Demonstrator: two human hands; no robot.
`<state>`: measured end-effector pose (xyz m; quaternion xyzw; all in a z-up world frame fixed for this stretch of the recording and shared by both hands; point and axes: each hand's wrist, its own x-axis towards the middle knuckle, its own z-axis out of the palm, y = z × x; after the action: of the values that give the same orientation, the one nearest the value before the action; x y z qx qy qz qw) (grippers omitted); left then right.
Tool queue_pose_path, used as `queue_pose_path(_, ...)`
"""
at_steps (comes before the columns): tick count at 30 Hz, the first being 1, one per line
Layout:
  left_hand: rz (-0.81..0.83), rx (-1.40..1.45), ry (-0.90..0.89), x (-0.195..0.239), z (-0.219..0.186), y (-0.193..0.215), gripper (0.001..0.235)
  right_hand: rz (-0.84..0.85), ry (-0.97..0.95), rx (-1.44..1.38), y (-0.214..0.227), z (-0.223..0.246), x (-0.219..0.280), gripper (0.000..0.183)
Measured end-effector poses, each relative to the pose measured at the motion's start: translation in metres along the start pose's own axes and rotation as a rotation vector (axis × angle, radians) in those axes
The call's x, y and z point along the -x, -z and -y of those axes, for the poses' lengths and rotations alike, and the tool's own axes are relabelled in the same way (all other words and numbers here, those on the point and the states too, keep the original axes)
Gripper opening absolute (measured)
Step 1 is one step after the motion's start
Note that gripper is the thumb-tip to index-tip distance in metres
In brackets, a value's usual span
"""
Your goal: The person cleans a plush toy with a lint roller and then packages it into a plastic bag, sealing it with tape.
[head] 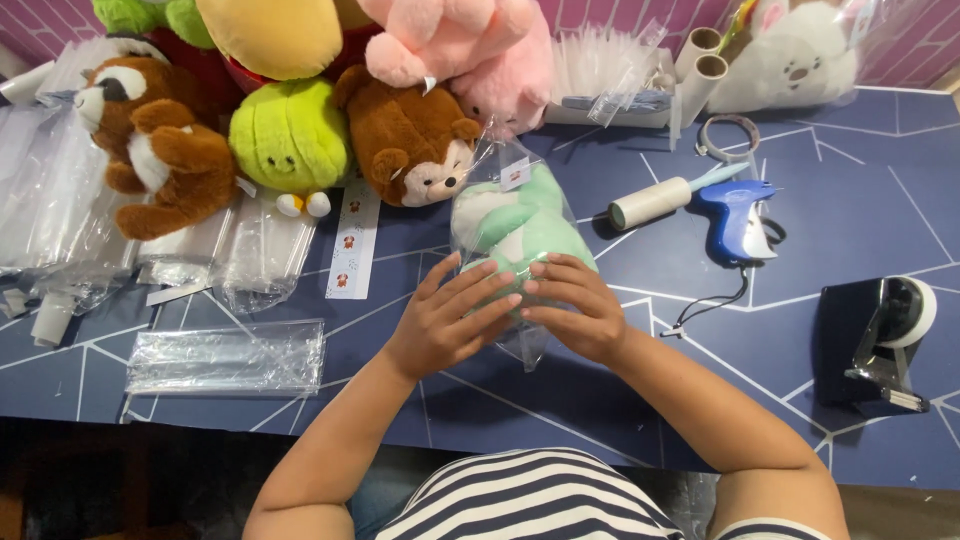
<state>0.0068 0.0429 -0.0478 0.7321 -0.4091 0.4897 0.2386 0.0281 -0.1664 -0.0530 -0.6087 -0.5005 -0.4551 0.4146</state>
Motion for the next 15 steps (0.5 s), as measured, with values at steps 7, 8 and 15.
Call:
queue_pose_path(7,-0.082,0.213,-0.029,0.002,0.010,-0.011,0.017,0.031,0.043,0.208,0.026,0.020,0.016,0.009)
queue_pose_path(8,-0.092,0.198,-0.017,0.005,0.010,-0.012,0.016,0.047,0.076,0.214,0.030,0.021,0.016,0.011)
queue_pose_path(15,-0.072,0.098,-0.025,0.015,0.015,-0.026,0.022,-0.019,0.115,0.362,0.029,0.006,0.043,0.020)
